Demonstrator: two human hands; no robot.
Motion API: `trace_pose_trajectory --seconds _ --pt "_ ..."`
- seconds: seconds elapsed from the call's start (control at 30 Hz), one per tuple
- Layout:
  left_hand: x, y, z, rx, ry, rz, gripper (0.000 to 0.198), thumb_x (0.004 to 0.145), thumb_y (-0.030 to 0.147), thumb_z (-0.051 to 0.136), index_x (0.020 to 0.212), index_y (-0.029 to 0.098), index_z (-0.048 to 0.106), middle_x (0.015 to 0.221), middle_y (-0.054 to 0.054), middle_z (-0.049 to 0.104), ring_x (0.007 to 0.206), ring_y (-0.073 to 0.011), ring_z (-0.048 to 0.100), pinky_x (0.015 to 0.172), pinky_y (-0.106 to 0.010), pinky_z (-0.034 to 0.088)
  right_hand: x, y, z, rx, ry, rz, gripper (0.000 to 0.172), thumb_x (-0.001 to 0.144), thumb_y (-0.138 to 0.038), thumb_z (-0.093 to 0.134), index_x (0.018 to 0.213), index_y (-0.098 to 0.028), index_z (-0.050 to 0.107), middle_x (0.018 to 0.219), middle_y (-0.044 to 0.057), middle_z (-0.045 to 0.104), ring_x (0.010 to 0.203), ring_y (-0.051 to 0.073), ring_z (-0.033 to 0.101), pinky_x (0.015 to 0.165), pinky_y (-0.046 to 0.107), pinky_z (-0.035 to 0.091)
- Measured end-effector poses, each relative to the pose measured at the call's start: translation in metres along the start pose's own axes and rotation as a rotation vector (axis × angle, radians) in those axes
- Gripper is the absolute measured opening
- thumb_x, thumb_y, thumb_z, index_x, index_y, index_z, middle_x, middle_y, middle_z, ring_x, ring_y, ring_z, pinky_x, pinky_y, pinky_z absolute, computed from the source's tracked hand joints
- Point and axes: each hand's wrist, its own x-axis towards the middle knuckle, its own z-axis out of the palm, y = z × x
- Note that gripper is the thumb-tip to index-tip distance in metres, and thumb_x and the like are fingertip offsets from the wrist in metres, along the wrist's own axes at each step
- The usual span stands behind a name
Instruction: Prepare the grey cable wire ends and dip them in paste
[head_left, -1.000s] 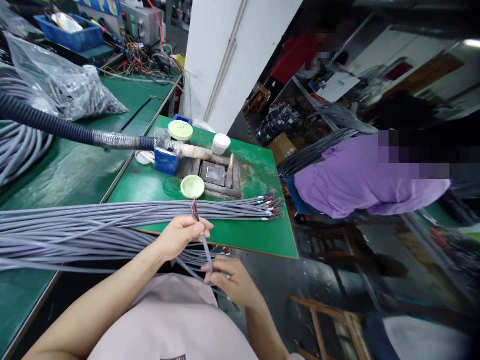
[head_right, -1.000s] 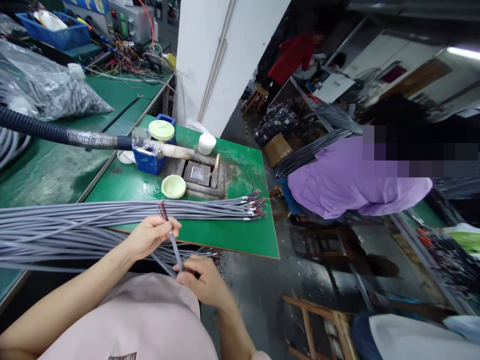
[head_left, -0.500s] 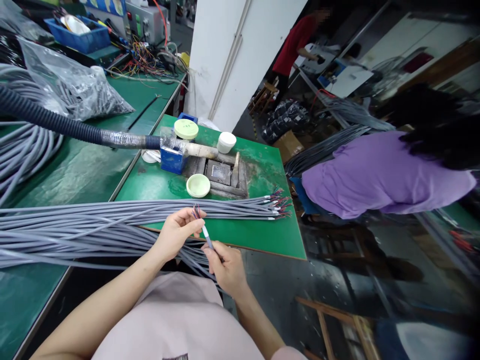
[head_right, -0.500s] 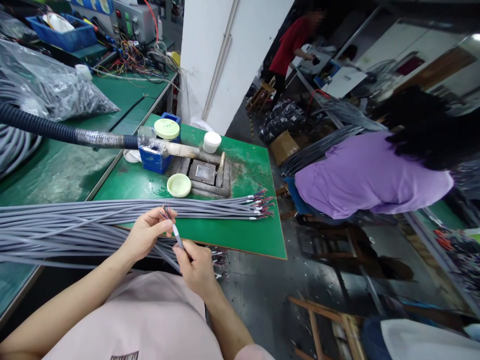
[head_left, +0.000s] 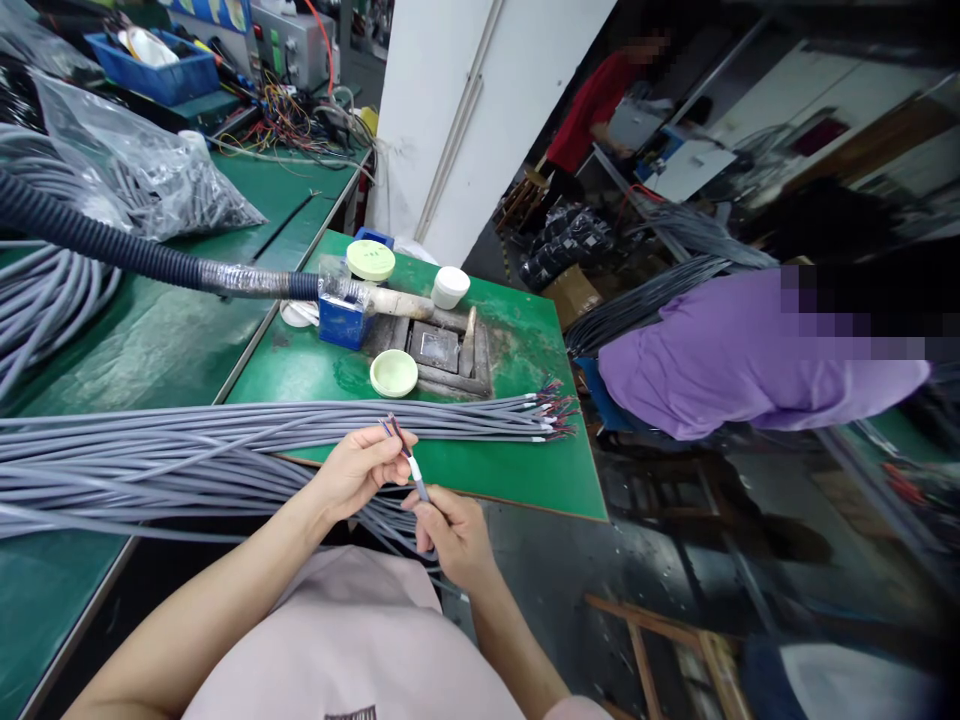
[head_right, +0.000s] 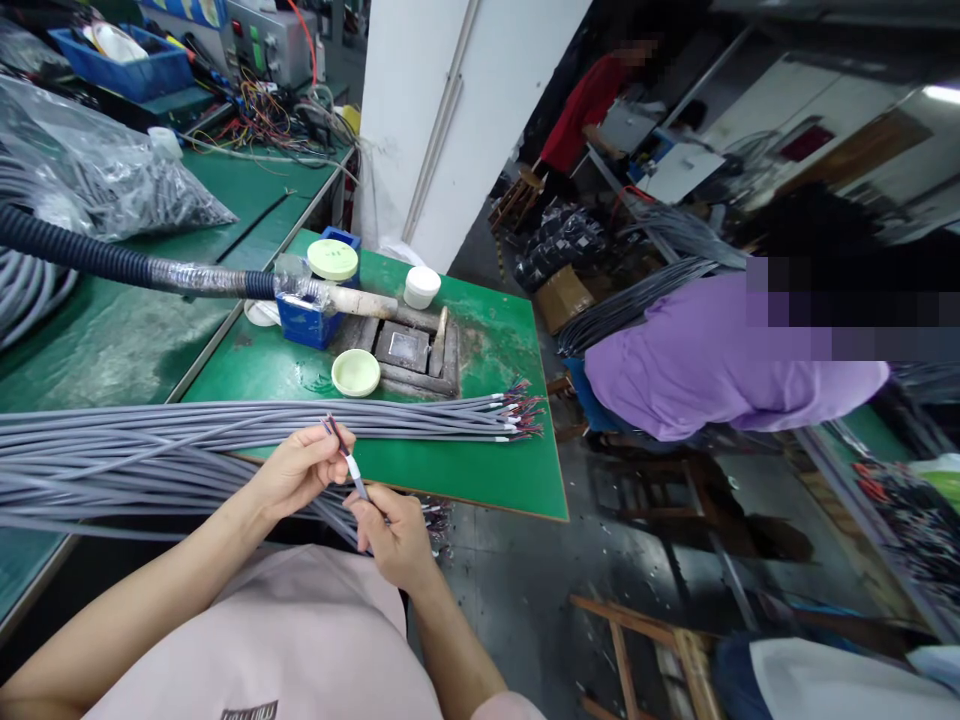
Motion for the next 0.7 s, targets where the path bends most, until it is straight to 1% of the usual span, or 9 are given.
trace_pose_trajectory --seconds 0.2,0.4,0.57,0.7 --pt "0.0014 -0.0023 0.0025 -0.066 -0.032 -0.013 0.03 0.064 0.032 0.08 0.077 0.009 0.067 0.054 -0.002 0.066 0.046 -0.009 0.061 0.049 -0.016 0.049 0.0005 0.0018 -0.0008 0.074 -0.021 0.014 0.034 0.089 -0.043 0.045 0.086 -0.018 0.069 0.044 -0.004 0.052 0.039 0.008 0.044 0.048 0.022 0.04" --pt "0.0024 -0.0038 0.0052 -0.062 -0.065 -0.006 0.028 0.066 0.031 0.079 0.078 0.009 0.066 0.055 -0.003 0.067 0.048 -0.0091 0.062 0.049 -0.015 0.05 -0.0003 0.0044 -0.0024 0.11 -0.033 0.021 0.036 0.089 -0.045 0.045 0.087 -0.018 0.069 0.044 -0.004 0.052 0.039 0.008 0.043 0.046 0.021 0.039" --pt "0.0036 -0.0027 0.0063 -0.001 -0.03 0.028 0.027 0.065 0.03 0.079 0.075 0.009 0.065 0.055 -0.002 0.066 0.046 -0.0093 0.061 0.05 -0.017 0.052 -0.0002 0.0058 -0.0024 0.123 -0.036 0.033 0.034 0.089 -0.041 0.046 0.087 -0.017 0.068 0.044 -0.005 0.052 0.038 0.007 0.044 0.045 0.02 0.038" --pt "0.0041 -0.0002 0.007 0.05 0.001 0.05 0.029 0.062 0.029 0.08 0.079 0.01 0.066 0.058 -0.001 0.067 0.046 -0.0097 0.062 0.049 -0.018 0.052 0.0007 0.0049 -0.0022 0.124 -0.031 0.031 0.031 0.089 -0.038 0.045 0.086 -0.016 0.068 0.043 -0.005 0.051 0.038 0.007 0.044 0.044 0.019 0.038"
